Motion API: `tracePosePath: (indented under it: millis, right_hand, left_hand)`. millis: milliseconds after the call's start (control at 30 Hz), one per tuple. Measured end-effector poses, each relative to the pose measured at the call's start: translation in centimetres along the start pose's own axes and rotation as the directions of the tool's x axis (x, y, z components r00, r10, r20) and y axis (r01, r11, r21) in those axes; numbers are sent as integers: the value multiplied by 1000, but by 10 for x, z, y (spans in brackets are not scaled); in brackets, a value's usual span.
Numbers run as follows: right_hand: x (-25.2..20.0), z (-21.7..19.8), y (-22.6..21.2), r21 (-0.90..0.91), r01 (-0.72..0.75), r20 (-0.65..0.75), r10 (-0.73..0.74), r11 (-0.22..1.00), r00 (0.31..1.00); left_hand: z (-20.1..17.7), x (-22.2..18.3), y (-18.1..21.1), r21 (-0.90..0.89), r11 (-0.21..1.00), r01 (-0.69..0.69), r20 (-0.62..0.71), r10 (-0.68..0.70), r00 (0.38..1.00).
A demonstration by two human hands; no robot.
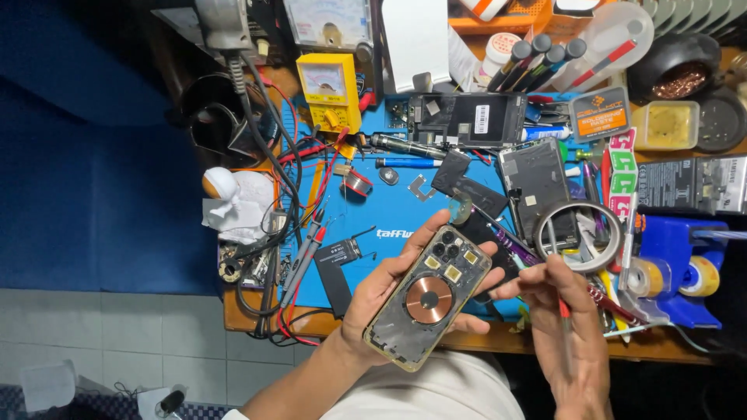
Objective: Disassembling internal components of a smartphone using a prying tool on a repair bench.
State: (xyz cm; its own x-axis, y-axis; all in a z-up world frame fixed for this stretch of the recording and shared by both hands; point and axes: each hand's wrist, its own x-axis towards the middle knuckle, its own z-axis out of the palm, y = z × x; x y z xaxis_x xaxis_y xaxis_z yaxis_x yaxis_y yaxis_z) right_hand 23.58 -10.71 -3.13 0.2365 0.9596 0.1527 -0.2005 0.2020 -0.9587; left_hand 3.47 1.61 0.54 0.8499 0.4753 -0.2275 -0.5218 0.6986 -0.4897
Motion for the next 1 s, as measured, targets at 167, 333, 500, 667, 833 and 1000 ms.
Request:
tracePosePath:
  millis: [167,333,500,667,833,1000]
  right_hand:
    - [2,8,-21,54,-130,80,125,990,989]
    - [1,37,-28,-293,-161,-225,95,943,970]
    - [18,47,-44,-595,-214,-210,107,775,972]
    - [30,63,-50,-757,-45,-53,7,652,999]
    - [37,74,-46,-774,36,34,-16,632,999]
    - [40,78,-43,-770,41,40,-15,637,999]
  left_hand:
    - [-5,-2,2,81,996,-49,17,48,999]
    - [-11,-1,0,246,961,-130,-24,140,990]
    - [-7,0,0,375,920,-117,-54,148,987]
    - [-13,-2,-1,343,927,-152,-8,164,986]
    - [-10,-4,-1,424,889,-175,11,188,982]
    - [-9,-7,0,410,893,-184,2,201,980]
